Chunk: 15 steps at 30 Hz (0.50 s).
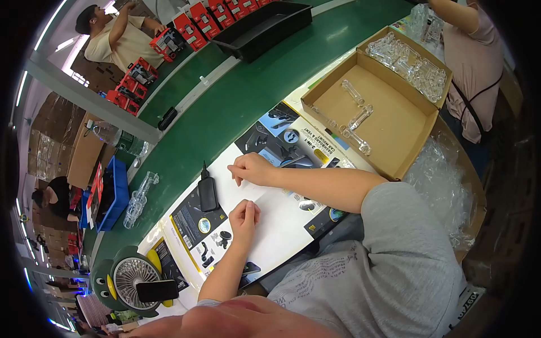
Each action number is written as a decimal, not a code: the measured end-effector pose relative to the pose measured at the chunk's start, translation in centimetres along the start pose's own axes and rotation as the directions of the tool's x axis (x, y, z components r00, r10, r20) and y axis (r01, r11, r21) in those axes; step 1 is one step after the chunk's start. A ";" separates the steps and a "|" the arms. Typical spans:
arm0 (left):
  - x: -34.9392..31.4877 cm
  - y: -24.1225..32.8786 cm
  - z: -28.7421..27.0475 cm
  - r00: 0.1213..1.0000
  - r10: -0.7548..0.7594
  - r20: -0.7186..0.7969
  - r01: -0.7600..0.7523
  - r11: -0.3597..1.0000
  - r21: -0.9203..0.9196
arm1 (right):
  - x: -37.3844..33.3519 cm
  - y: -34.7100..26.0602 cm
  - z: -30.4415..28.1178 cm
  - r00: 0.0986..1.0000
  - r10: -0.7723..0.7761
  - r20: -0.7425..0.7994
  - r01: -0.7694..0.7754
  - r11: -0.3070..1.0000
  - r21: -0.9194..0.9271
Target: The person is seen packaging and assembling components of small green frog-shaped fans at a factory workstation.
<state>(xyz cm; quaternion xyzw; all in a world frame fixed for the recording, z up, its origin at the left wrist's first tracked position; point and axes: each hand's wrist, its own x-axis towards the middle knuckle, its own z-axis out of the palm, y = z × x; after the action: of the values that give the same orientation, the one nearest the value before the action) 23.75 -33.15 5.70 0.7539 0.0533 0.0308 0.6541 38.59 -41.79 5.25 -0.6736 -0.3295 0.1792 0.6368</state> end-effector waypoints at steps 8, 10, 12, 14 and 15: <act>0.1 -0.1 0.3 0.998 0.060 -0.016 -0.059 0.998 0.017 | 0.0 0.0 -0.1 1.000 0.014 0.021 -0.013 1.000 -0.022; 0.1 -0.3 0.3 0.998 0.066 -0.010 -0.066 0.998 0.014 | 0.0 -0.1 -0.2 0.999 0.010 0.034 -0.008 0.999 -0.041; 0.1 -0.2 0.3 0.998 0.057 -0.011 -0.057 0.998 0.018 | -0.1 -0.1 -0.2 0.999 0.021 0.037 -0.021 1.000 -0.018; 0.1 -0.1 0.2 0.999 0.046 -0.013 -0.046 0.999 0.022 | -0.1 -0.1 -0.2 0.999 0.012 0.035 -0.011 1.000 -0.024; 0.1 -0.1 0.2 0.999 0.053 -0.012 -0.053 0.998 0.018 | -0.1 -0.1 -0.1 0.999 0.003 0.032 -0.002 1.000 -0.030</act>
<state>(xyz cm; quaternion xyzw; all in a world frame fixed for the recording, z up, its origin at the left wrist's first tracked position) 23.84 -33.36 5.55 0.7608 0.0375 0.0524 0.6458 38.59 -41.96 5.38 -0.6808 -0.3413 0.1857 0.6209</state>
